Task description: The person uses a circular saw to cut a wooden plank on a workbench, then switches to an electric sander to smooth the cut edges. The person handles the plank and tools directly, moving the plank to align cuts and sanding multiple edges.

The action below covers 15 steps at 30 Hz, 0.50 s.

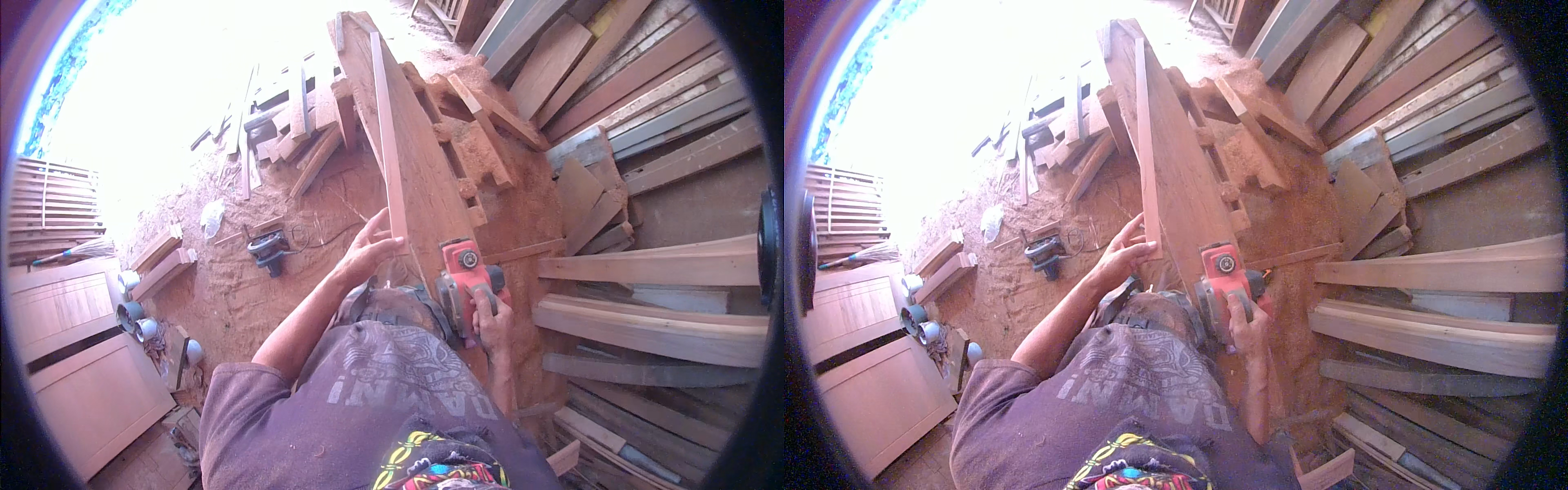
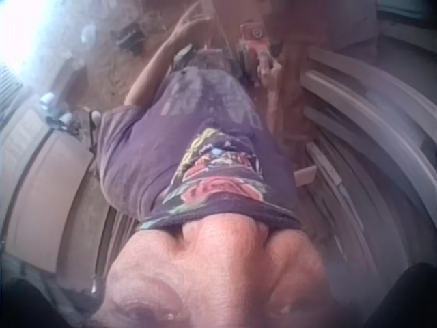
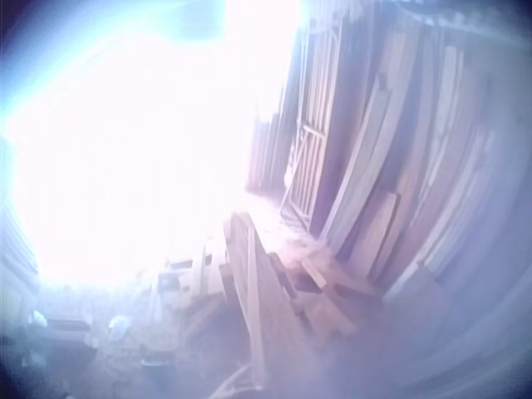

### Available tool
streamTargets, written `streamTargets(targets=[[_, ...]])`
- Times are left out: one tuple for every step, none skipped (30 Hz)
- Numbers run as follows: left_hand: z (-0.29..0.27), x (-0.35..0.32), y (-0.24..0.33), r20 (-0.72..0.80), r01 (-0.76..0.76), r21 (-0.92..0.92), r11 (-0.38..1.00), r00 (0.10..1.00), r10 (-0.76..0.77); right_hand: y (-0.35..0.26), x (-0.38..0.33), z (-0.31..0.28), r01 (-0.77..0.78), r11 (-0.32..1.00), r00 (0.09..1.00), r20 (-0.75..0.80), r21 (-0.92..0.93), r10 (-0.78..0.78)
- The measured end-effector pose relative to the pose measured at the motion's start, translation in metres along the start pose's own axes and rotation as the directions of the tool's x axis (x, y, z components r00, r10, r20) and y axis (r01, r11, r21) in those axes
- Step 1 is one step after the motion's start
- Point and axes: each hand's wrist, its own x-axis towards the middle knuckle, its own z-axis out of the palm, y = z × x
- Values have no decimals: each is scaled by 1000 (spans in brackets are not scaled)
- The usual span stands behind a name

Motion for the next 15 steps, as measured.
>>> streamTargets(targets=[[4,-3,5,7,-21,-9,1000,1000,21,1,1,0,-16,1000,1000,-1,-1,16],[16,-9,18,12,-42,-18,999,999,42,4,2,0,-31,1000,1000,-1,0,31],[29,-16,34,38,-67,-51,996,997,69,5,2,-2,-46,999,999,-2,-2,46],[35,-20,48,57,-101,-40,994,993,104,5,2,-1,-41,999,999,3,4,41],[41,-21,62,82,-135,-31,990,987,137,2,1,-1,-34,999,999,2,10,34],[49,-24,81,107,-169,-20,985,980,170,0,0,0,-27,999,1000,3,19,27],[64,-31,104,136,-248,10,969,960,245,-2,-1,-1,-25,1000,1000,-2,12,25],[72,-33,121,131,-303,66,951,947,293,-4,-1,-1,-16,1000,1000,1,9,16],[79,-32,136,127,-357,124,926,931,343,-5,1,0,-7,1000,1000,6,8,7],[87,-32,150,125,-408,181,895,912,391,-3,1,1,-5,1000,1000,8,5,5],[99,-33,165,84,-454,207,867,891,447,-2,1,1,1,1000,1000,7,-3,-1],[107,-32,180,76,-460,218,861,887,455,0,2,0,7,1000,1000,2,-9,-7],[114,-31,194,69,-466,228,855,884,463,2,4,-2,23,1000,1000,1,-6,-23],[118,-31,204,57,-471,244,848,880,472,5,4,-1,38,999,999,7,2,-38],[119,-29,209,50,-497,253,830,864,502,7,5,-1,52,999,999,11,9,-53]])
